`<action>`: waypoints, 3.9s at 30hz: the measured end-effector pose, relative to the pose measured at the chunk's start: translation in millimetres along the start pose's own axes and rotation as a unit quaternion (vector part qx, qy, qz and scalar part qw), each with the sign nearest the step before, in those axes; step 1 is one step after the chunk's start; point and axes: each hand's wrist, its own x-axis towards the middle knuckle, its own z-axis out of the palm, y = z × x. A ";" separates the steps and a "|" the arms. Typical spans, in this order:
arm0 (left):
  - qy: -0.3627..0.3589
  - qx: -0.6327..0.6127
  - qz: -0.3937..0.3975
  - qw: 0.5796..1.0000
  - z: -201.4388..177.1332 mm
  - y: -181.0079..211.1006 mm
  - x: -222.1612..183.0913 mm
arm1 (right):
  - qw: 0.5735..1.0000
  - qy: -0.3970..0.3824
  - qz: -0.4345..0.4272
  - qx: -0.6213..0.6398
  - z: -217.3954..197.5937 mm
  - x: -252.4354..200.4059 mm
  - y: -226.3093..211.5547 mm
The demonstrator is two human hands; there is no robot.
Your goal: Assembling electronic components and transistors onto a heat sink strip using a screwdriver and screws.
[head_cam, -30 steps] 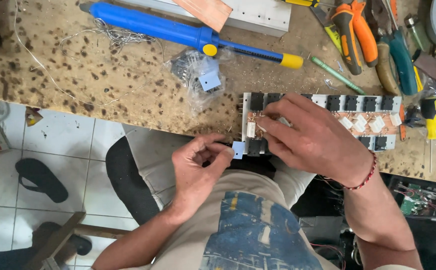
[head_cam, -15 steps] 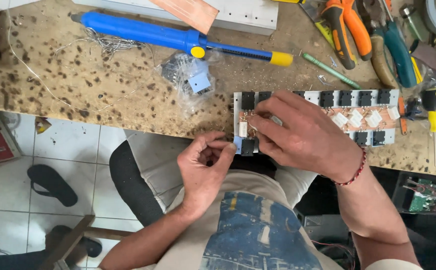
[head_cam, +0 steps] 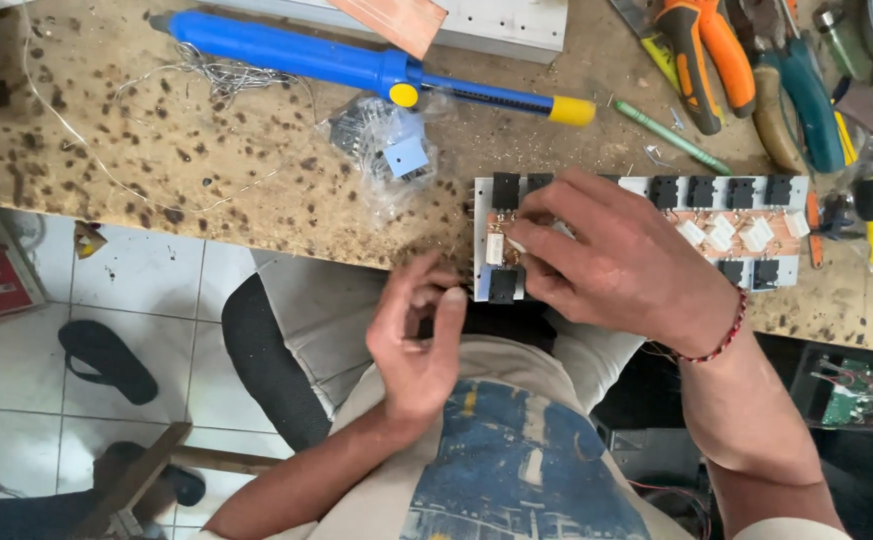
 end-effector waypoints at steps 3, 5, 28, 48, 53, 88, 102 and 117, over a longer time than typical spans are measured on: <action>0.011 0.133 0.256 0.957 -13.9 -7.7 2.4 | 1.000 0.004 -0.008 -0.011 -0.7 0.2 3.3; -0.034 0.233 0.438 0.867 -21.1 -12.9 7.9 | 0.999 0.001 -0.022 -0.026 2.0 -1.1 6.1; -0.073 0.301 0.480 0.821 -16.3 -27.4 4.6 | 0.999 0.008 -0.032 -0.003 7.6 -3.6 10.7; -0.044 0.288 0.469 0.834 -10.4 -21.2 6.6 | 1.000 0.018 -0.023 -0.009 6.0 -3.5 11.7; -0.031 0.291 0.487 0.822 -10.6 -25.1 5.9 | 1.000 0.008 -0.028 -0.011 6.2 -3.0 13.2; -0.033 0.226 0.492 0.840 -21.3 -26.6 11.5 | 0.999 0.012 -0.036 0.002 8.9 -4.4 10.8; -0.078 0.268 0.480 0.832 -15.3 -20.3 38.1 | 0.999 0.032 -0.021 0.034 10.1 -3.9 7.5; -0.082 0.257 0.453 0.850 -10.6 -20.4 37.8 | 0.999 0.027 -0.022 0.037 11.1 -5.2 12.3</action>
